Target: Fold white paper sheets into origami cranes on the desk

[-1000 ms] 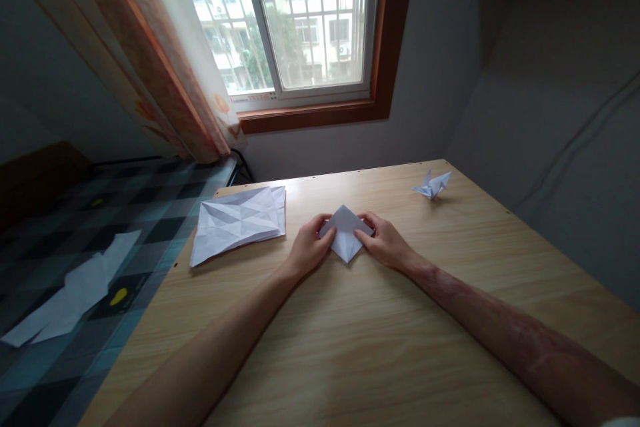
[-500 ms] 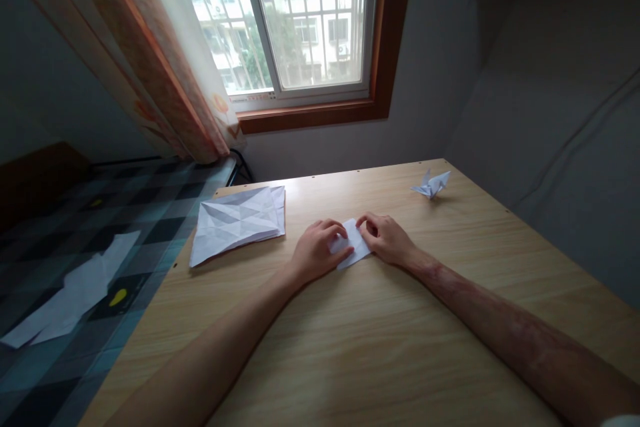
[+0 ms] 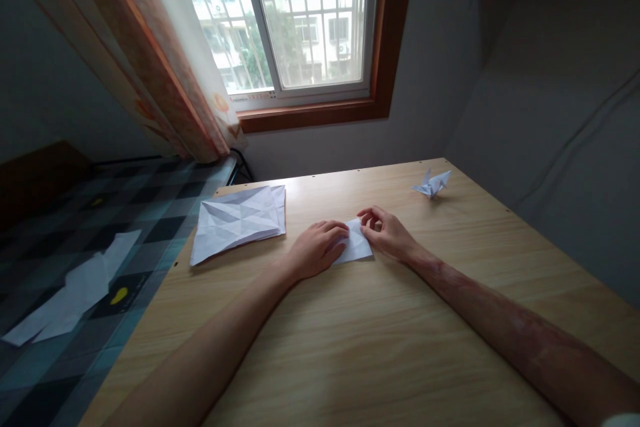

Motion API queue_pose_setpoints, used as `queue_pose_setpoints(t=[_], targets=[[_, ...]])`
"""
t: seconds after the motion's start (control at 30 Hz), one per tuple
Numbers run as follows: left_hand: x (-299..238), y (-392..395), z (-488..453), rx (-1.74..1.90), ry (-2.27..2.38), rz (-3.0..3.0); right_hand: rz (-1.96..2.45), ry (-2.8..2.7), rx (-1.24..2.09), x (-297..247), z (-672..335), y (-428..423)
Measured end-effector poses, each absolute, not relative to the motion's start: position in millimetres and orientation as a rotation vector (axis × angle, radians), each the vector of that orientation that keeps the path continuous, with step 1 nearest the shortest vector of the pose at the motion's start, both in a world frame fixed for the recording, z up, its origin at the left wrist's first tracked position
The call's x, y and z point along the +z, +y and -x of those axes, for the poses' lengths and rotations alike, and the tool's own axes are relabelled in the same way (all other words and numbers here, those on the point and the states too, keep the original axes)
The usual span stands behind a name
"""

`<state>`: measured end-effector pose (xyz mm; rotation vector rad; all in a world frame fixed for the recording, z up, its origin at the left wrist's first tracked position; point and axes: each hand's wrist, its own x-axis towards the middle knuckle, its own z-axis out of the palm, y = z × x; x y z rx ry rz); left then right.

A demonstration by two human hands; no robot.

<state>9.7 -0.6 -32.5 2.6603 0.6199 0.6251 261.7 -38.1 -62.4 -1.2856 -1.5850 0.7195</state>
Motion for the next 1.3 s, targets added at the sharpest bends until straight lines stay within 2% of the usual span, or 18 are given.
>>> queue_pose_setpoints(t=[0.3,0.53,0.77,0.93,1.17,1.3], targets=[[-35.5,-2.1,-10.5,0.641,0.792,-2.732,1.221,-1.73,0.648,-60.9,-261.6,-41.3],[-38.1,-0.9,-10.7,0.692,0.84,-2.793,1.145,-1.749,0.821,-57.1,-258.5,-46.0],[-37.7,-1.7,-10.4,0.691,0.854,-2.793,1.123,-1.715,0.82,-56.1,-261.5,-44.3],[-33.0,-7.9,-11.4,0.744,0.804,-2.804,1.127,-1.751,0.646,-64.9,-262.8,-39.8],[-36.1,-3.7,-11.6,0.771,0.84,-2.877,1.253,-1.891,0.166,-61.2,-259.8,-45.2],[-38.2,-0.9,-9.6,0.778,0.869,-2.881,1.211,-2.019,0.098,-58.0,-256.8,-48.9]])
